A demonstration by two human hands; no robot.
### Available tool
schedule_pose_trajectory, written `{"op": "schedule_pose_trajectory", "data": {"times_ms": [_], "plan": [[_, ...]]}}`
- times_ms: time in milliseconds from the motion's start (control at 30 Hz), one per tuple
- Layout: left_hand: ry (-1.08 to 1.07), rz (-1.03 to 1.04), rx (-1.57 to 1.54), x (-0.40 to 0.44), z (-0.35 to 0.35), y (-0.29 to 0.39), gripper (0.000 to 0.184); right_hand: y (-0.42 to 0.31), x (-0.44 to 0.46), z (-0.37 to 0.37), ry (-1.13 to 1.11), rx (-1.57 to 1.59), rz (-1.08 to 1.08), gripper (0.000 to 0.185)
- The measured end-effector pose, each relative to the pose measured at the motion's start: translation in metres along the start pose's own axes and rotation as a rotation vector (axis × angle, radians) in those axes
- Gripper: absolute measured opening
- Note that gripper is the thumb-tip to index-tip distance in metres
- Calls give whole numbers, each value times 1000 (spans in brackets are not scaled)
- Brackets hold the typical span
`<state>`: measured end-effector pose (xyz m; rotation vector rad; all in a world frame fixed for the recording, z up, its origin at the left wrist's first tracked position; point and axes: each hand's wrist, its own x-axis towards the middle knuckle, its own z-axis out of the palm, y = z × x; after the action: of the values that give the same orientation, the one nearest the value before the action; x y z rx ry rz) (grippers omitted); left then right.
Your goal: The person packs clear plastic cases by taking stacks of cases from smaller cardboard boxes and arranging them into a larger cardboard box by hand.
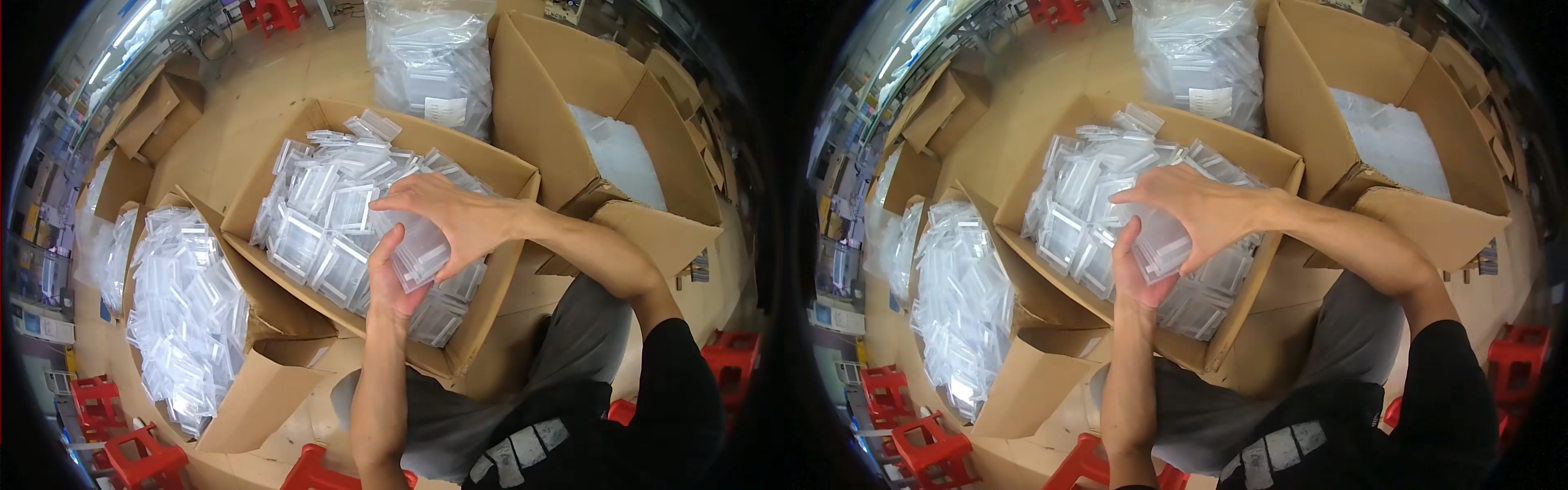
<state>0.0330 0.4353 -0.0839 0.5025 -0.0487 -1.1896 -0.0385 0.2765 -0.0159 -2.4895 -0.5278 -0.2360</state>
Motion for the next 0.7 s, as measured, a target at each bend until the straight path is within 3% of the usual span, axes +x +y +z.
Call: {"op": "schedule_pose_trajectory", "data": {"times_ms": [167, 267, 367, 433, 567, 667, 700], "plan": [[6, 25, 53, -2, 1, 5, 67, 1, 7, -9, -4, 27, 42, 110], [-86, -4, -4, -3, 8, 12, 72, -2, 8, -16, 82, 260, 169, 112], [-5, 79, 162, 2, 4, 6, 72, -6, 9, -13, 66, 293, 192, 113], [-6, 34, 40, 3, -3, 5, 73, -4, 11, -8, 19, 71, 58, 111], [-55, 17, 33, 3, -13, -4, 66, 1, 3, -3, -12, 7, 53, 110], [85, 27, 96, 3, -4, 6, 62, 9, -1, 1, -4, 208, 49, 105], [65, 102, 34, 3, -3, 13, 61, 18, -1, -4, 121, 272, 143, 97]]}}
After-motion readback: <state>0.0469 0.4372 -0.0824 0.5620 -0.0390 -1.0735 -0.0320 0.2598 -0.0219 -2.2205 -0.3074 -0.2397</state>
